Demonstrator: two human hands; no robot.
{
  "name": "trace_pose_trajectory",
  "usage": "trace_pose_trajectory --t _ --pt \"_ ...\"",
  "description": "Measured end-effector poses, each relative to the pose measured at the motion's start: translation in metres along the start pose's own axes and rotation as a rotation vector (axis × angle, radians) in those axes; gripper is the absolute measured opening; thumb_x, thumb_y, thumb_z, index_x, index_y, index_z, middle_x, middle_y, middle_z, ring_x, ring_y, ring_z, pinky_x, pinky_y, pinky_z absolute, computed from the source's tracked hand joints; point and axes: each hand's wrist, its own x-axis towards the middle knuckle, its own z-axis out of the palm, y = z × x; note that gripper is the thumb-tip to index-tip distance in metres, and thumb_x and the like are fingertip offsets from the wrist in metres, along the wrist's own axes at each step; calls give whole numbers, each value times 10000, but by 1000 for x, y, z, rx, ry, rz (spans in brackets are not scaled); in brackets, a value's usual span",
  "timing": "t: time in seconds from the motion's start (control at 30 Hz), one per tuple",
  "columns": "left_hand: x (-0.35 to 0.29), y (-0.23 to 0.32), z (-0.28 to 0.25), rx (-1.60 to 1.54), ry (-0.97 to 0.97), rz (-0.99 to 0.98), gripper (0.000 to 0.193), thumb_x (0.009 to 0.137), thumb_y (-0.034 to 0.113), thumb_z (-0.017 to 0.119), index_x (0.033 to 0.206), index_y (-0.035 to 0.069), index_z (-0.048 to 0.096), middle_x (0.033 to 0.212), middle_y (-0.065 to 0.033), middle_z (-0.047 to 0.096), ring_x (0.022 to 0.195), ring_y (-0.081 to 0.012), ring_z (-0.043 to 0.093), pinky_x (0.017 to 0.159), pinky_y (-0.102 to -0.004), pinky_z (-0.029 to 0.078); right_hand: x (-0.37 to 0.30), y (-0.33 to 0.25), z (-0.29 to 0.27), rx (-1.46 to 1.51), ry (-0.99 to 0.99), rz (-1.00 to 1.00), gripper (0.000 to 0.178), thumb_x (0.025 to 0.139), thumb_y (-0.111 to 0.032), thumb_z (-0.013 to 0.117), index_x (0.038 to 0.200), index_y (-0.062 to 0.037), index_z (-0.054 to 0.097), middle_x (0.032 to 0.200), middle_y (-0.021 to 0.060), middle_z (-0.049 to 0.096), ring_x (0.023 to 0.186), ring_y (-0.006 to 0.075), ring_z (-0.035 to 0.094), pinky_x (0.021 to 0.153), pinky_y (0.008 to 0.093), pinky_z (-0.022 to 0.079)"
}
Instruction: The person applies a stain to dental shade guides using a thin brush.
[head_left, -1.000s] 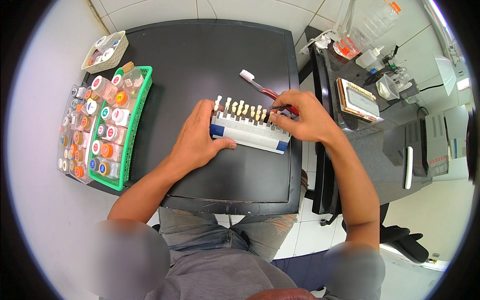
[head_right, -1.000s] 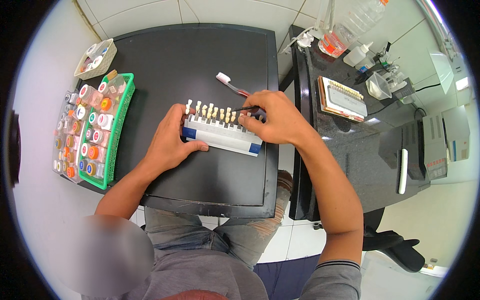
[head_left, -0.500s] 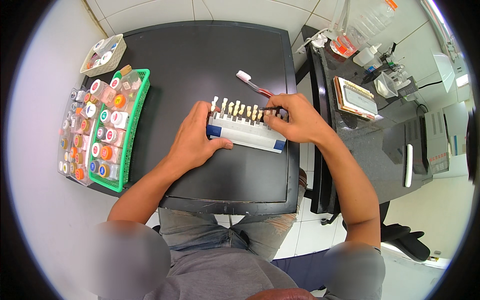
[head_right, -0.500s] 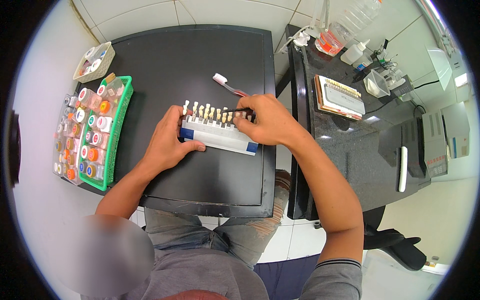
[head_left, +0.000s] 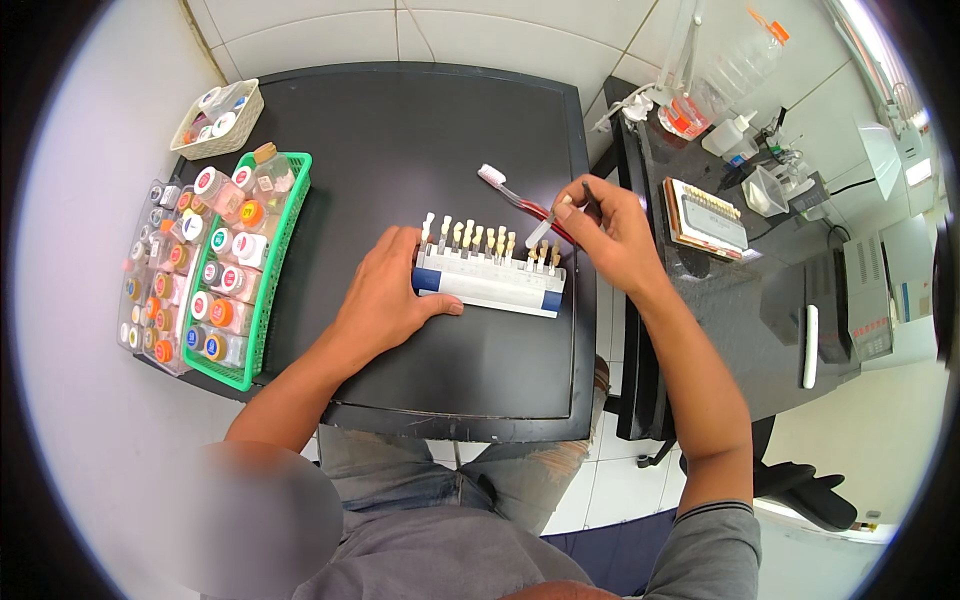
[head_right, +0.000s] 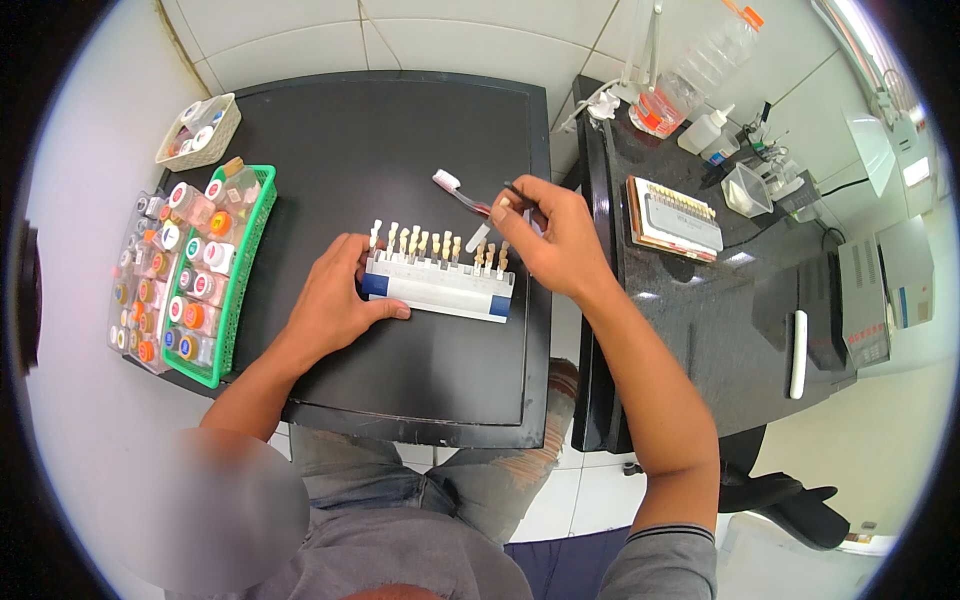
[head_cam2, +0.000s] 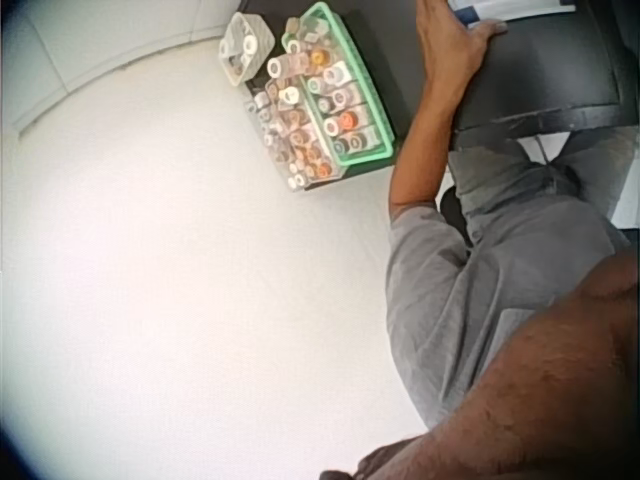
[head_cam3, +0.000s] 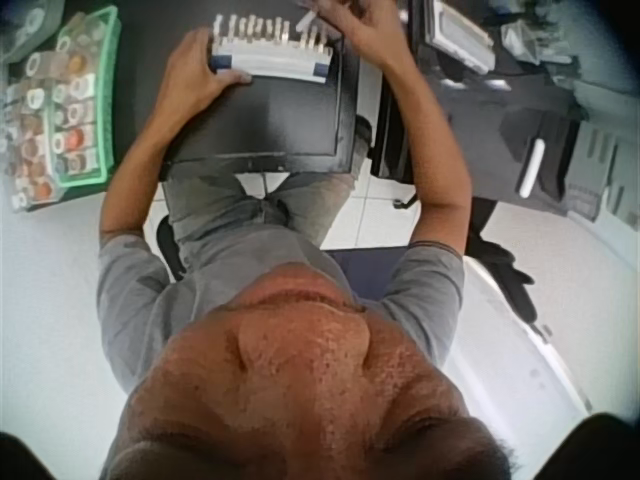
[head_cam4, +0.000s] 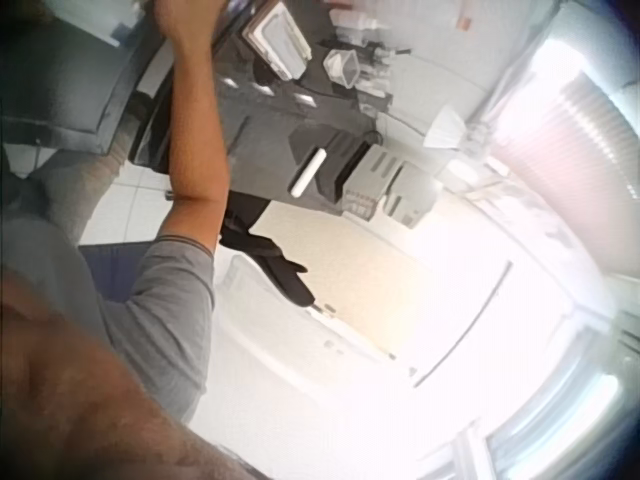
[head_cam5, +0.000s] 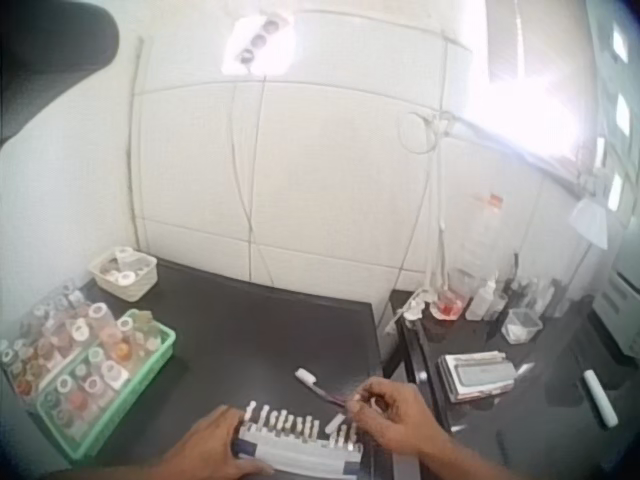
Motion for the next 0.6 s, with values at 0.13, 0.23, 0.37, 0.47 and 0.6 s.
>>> trace_pose_trajectory --t 0.13,0.23,0.37,0.47,0.6 --pt "-1 -4 -1 97 51 22 843 685 264 1072 1351 -22 640 1125 -152 669 1011 -333 681 917 -425 570 -3 -9 5 23 -54 -26 194 1045 -185 760 1034 8 754 827 -25 661 714 39 485 641 274 391" --pt "-1 -7 0 89 128 59 789 691 294 1069 1306 -8 678 1109 -146 664 1001 -337 676 907 -432 569 -4 -14 7 14 -67 -59 162 1047 -136 752 1062 25 756 860 7 705 756 59 573 680 279 455" --pt "5 1 -6 206 356 338 703 745 284 1045 1284 5 690 1138 -143 679 1024 -304 684 888 -407 568 -10 -15 21 125 -86 -105 128 1032 -108 759 1069 15 761 929 86 757 810 137 663 751 314 505" --pt "-1 15 -8 -218 164 372 659 837 220 1000 1340 -12 642 1191 -130 699 1027 -243 697 874 -366 567 -18 -40 29 -36 -99 -180 101 1006 -83 774 1050 5 755 956 95 760 826 199 687 832 339 536" --pt "-8 9 10 -933 -129 89 326 1033 46 822 1310 -17 663 1239 -88 705 1068 -145 722 891 -301 588 -28 -55 41 -58 -103 -220 72 972 -46 786 1009 -8 738 980 95 760 886 227 701 904 380 561"
